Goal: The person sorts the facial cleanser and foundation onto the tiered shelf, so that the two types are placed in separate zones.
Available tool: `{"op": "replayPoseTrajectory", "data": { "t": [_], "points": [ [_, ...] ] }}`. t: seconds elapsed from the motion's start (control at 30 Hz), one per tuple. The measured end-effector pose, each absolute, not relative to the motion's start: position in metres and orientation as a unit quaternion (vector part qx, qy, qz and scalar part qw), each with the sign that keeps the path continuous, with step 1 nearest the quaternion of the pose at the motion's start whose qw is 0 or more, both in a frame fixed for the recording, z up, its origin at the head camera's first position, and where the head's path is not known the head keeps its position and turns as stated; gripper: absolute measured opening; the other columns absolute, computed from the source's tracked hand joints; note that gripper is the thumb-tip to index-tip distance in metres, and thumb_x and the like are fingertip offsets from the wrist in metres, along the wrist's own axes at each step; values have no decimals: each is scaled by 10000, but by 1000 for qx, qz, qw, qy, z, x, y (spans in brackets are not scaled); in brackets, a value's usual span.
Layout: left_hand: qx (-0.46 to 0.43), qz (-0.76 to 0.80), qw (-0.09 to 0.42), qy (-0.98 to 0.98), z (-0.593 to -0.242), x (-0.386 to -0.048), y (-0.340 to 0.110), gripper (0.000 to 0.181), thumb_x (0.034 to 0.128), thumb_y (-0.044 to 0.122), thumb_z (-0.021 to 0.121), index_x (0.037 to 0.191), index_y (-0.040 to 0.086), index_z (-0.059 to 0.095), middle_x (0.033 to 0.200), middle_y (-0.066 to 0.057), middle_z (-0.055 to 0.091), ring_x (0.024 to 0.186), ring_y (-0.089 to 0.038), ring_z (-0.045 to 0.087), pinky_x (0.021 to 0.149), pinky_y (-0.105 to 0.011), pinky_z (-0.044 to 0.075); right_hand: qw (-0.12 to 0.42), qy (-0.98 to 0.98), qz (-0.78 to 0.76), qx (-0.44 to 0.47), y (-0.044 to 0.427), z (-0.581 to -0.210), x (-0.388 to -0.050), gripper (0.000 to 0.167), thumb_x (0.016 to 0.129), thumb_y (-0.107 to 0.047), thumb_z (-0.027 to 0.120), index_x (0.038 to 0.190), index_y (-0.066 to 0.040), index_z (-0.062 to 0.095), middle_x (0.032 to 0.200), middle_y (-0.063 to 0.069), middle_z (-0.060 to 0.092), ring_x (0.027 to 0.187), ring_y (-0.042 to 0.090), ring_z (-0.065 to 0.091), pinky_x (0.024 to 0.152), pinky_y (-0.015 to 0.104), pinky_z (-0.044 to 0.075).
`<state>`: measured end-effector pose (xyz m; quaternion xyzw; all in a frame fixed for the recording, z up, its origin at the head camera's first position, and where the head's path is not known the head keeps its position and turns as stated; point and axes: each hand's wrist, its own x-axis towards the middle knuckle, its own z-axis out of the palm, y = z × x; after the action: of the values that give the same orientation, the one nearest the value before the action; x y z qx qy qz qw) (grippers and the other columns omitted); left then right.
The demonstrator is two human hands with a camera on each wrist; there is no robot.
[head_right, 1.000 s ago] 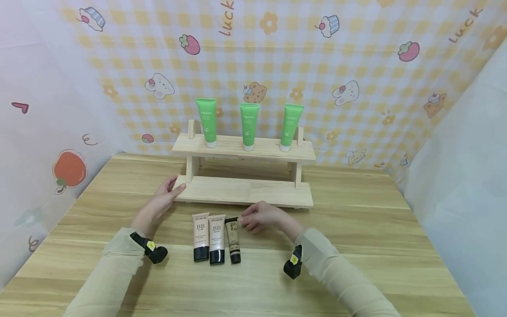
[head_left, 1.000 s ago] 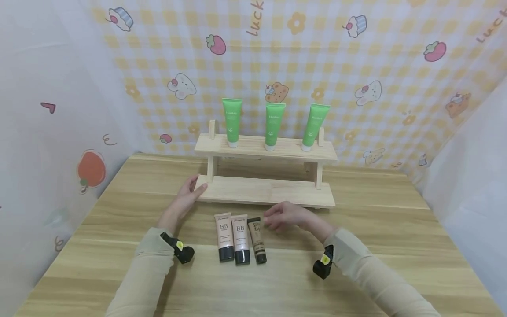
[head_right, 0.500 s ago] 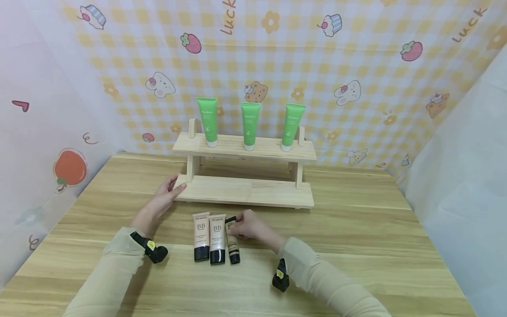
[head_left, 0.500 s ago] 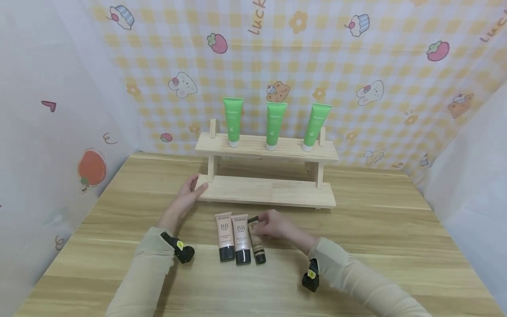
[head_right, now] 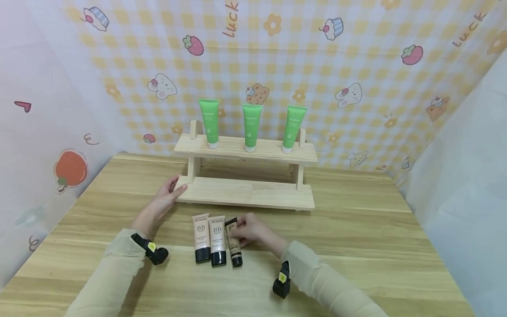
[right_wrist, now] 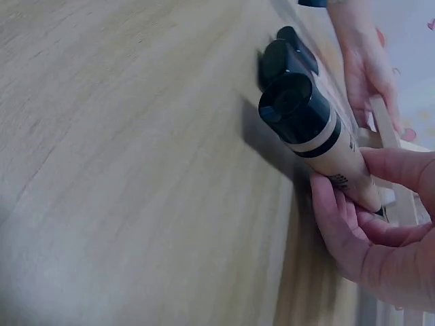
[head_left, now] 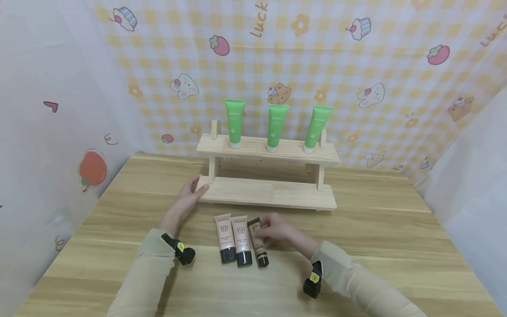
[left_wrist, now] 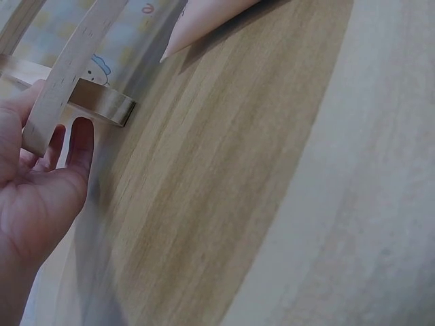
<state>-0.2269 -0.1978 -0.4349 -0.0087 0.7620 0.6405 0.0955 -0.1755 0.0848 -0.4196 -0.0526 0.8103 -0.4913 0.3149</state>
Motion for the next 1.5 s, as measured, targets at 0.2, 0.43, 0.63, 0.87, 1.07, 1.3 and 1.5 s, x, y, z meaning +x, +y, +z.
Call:
{"op": "replayPoseTrajectory", "data": {
  "t": [0.2,0.43,0.63,0.87,1.07,1.3,1.5],
  "points": [
    [-9,644,96,759,-437,-228,-199,735,949,264,474,1457,14,6,1540,-163,-12,1427,-296,-34,1184,-417,18,324,804,-495,-68,93,-412,-177,284,793,-128,673,1005,46,597,860,125,643,681,158,630,637,300,584],
    [-9,638,90,765,-441,-229,-200,749,941,282,489,1456,8,20,1539,-166,8,1428,-297,-13,1185,-415,28,303,813,-491,-79,94,-395,-182,416,789,-216,698,1085,49,574,907,114,636,717,161,621,688,300,567],
    [-7,634,92,768,-444,-231,-200,787,923,337,513,1459,23,30,1542,-159,6,1428,-300,-13,1184,-421,27,303,809,-494,-94,90,-378,-192,330,821,-224,668,1035,16,597,877,73,623,747,149,595,723,327,556],
    [-18,635,89,767,-443,-232,-200,783,918,339,520,1461,33,46,1544,-146,21,1431,-287,3,1185,-411,33,286,811,-499,-110,81,-365,-203,207,835,-171,648,940,0,598,825,27,566,740,122,564,709,308,554],
    [-20,630,89,771,-443,-231,-200,776,920,342,515,1461,34,51,1543,-153,24,1430,-292,4,1185,-413,33,282,805,-513,-95,73,-361,-209,240,833,-142,651,998,19,585,883,33,543,779,122,561,816,407,551],
    [-17,626,90,775,-442,-230,-200,772,926,348,501,1462,37,41,1543,-152,6,1429,-298,-7,1184,-417,32,280,789,-542,-77,66,-357,-216,345,836,-122,649,1126,36,552,954,71,553,813,141,602,779,333,571],
    [-10,630,90,771,-440,-229,-199,759,934,305,498,1460,23,29,1541,-161,-12,1425,-310,-23,1183,-426,21,270,771,-574,-48,60,-353,-224,516,830,-94,650,1282,48,444,1140,141,530,929,171,598,832,287,553]
  ]
}}
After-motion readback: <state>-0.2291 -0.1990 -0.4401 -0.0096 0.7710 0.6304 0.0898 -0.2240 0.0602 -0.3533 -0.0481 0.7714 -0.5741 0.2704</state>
